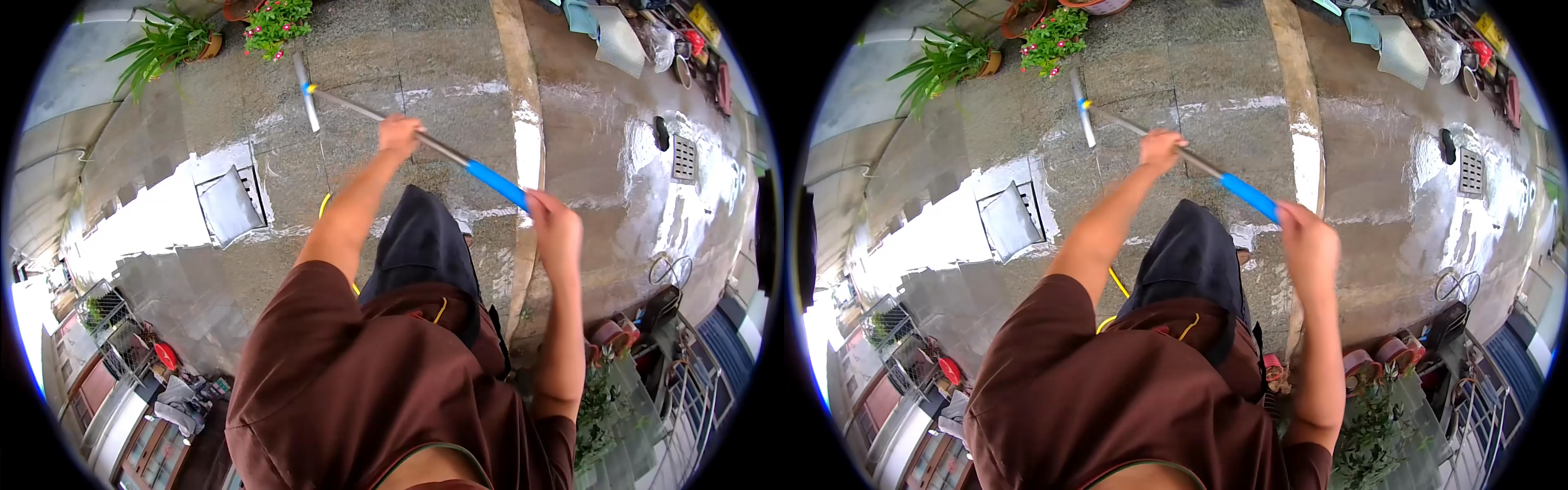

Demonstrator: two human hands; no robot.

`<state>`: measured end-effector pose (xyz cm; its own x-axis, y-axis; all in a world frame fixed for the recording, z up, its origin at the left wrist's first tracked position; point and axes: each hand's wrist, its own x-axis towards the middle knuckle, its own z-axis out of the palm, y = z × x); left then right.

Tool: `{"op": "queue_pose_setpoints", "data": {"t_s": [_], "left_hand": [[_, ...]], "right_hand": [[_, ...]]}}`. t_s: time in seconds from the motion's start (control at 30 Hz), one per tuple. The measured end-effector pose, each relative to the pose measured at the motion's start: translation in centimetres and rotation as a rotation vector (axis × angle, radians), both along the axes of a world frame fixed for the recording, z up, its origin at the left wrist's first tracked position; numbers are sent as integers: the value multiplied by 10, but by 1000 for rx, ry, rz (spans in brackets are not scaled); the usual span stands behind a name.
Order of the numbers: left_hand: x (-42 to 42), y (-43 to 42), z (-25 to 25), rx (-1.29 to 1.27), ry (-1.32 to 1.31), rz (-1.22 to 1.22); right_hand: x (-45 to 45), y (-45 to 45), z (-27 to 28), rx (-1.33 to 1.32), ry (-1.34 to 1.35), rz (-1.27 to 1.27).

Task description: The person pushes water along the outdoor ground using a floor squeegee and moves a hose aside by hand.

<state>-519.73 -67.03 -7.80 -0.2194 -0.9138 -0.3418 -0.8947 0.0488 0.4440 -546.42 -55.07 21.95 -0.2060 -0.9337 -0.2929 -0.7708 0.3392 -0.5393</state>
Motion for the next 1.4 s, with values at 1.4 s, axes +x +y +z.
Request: {"op": "queue_pose_setpoints", "data": {"t_s": [1.4], "left_hand": [[-30, 85, 79, -577, 405, 366]], "right_hand": [[37, 28, 138, -168, 88, 92]]}}
